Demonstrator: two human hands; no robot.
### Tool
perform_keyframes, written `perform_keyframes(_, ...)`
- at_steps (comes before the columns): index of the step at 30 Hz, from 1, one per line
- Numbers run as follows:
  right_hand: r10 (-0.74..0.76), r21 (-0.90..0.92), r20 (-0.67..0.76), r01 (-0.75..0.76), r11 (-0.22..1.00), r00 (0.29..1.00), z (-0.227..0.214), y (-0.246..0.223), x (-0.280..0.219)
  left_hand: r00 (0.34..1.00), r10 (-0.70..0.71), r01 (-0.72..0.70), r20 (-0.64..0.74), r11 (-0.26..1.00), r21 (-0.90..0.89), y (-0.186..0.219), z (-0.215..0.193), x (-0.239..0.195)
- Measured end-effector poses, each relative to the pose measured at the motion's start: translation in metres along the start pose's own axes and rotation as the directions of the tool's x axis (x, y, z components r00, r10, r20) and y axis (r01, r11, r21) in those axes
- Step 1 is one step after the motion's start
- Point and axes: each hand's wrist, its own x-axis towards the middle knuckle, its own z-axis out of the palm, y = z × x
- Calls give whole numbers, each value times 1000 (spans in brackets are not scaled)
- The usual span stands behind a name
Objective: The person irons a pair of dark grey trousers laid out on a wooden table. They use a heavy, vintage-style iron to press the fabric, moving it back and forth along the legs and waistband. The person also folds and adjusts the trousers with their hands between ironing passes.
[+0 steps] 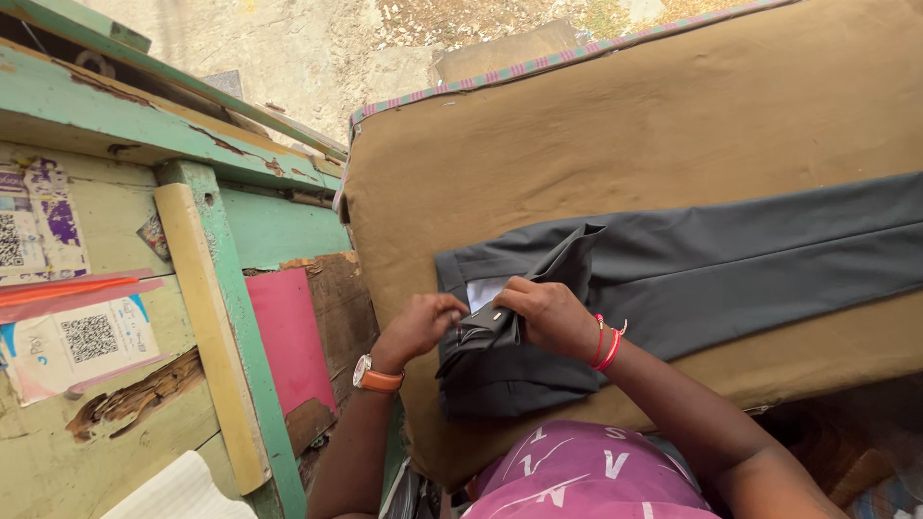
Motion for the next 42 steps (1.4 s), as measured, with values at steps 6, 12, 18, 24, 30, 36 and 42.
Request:
perform_keyframes(6, 85, -90, 67, -79, 993, 994, 34, 8, 27, 860, -137, 266, -491, 942, 204, 26, -33, 67)
perform_keyframes(12, 168, -19, -57, -169, 985, 984, 69, 43, 63, 895, -324, 384, -305, 909, 162, -12, -41, 88)
perform_keyframes(18, 119, 39, -239, -113, 993, 964, 63, 62, 52, 854, -309, 355, -419, 934, 33, -41, -26, 90)
perform_keyframes(24, 156, -341, -357, -283, 897, 921, -43, 160, -31, 797, -283, 74, -533, 922, -379, -53, -11, 84)
perform_keyframes(30, 323, -203, -3, -317, 926, 946, -52, 251, -23, 413, 99, 63, -906, 989, 136, 71, 27, 41)
perform_keyframes(36, 359, -299, 205, -291, 909, 910, -15, 271, 2, 783, 522, -320, -339, 805, 500, 170, 185, 24)
perform_keyframes(42, 106, -249, 167, -62, 967, 980, -29, 253, -7, 839, 485, -144, -246, 634, 760, 169, 303, 84)
